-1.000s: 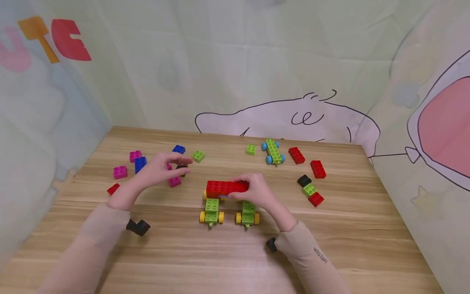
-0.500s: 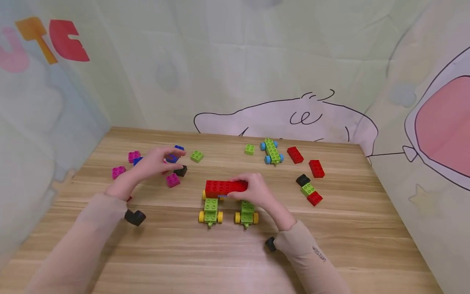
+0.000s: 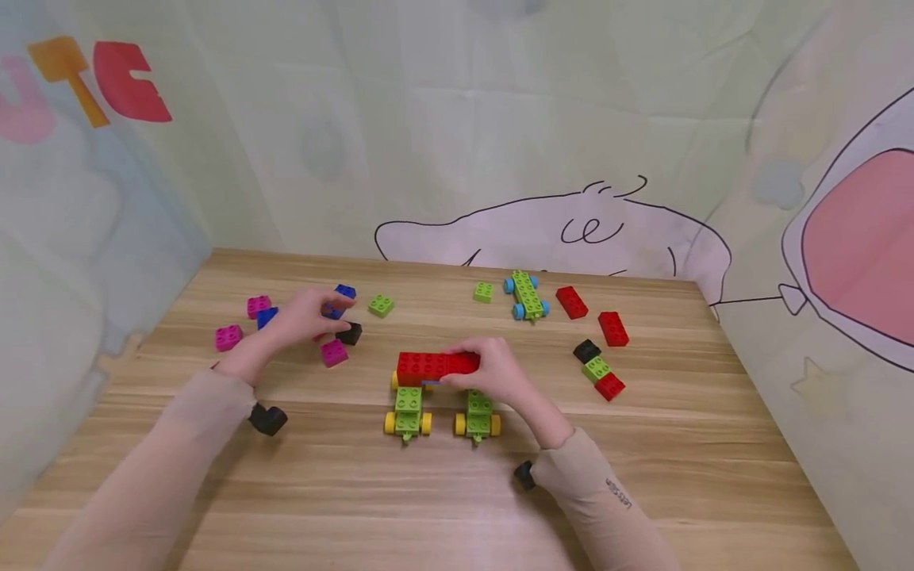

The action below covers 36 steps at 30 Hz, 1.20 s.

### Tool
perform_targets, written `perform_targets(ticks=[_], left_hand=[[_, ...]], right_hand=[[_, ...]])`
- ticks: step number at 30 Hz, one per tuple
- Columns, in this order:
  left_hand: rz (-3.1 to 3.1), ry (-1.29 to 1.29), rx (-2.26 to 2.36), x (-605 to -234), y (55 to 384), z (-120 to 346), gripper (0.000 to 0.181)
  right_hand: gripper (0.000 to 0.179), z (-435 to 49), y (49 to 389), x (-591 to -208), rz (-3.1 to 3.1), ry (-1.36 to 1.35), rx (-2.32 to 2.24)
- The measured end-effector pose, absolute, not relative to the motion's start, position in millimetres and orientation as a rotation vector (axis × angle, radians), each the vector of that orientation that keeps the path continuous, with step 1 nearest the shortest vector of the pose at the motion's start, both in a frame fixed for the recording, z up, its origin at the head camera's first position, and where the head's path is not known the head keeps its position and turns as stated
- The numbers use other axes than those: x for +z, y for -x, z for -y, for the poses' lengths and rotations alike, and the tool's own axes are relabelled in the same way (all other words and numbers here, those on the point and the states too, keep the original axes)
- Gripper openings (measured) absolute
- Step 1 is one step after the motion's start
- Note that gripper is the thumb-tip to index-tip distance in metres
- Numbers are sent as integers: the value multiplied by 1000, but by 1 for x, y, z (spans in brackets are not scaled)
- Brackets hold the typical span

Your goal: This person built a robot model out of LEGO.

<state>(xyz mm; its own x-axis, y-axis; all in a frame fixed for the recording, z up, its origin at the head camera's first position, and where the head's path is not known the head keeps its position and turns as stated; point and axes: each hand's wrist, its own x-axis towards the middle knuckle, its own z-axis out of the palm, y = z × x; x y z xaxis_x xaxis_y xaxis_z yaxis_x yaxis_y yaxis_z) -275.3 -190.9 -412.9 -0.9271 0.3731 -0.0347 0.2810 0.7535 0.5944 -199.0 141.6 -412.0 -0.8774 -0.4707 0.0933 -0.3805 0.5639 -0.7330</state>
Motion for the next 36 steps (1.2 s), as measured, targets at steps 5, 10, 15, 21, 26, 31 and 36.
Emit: perform_targets(ticks=[5,10,15,21,26,31,36], left_hand=[[-2788,-500,910,-416,277,191,39],[-2796,-526,901,-420,276,189,34],[-2811,-533,886,-422,276,188,31],[-2819,-524,867,-424,277,187,29],[-2830,-488,862,-427,279,185,28],[-2843,-466,863,-429,281,183,28],[-2883,-509,863,-429,278,181,26]], right_hand=[[37,-142,199,-412,-2673,735,-1219],[36,-142,199,-413,-2676,736,-1211],[37,-142,199,-413,-2675,734,-1207],[37,-142,199,-413,-2679,733,-1205],[37,-142,198,-412,-2683,732,-1203],[37,-142,198,-412,-2683,720,-1203],[37,-142,199,-413,-2686,718,-1203]])
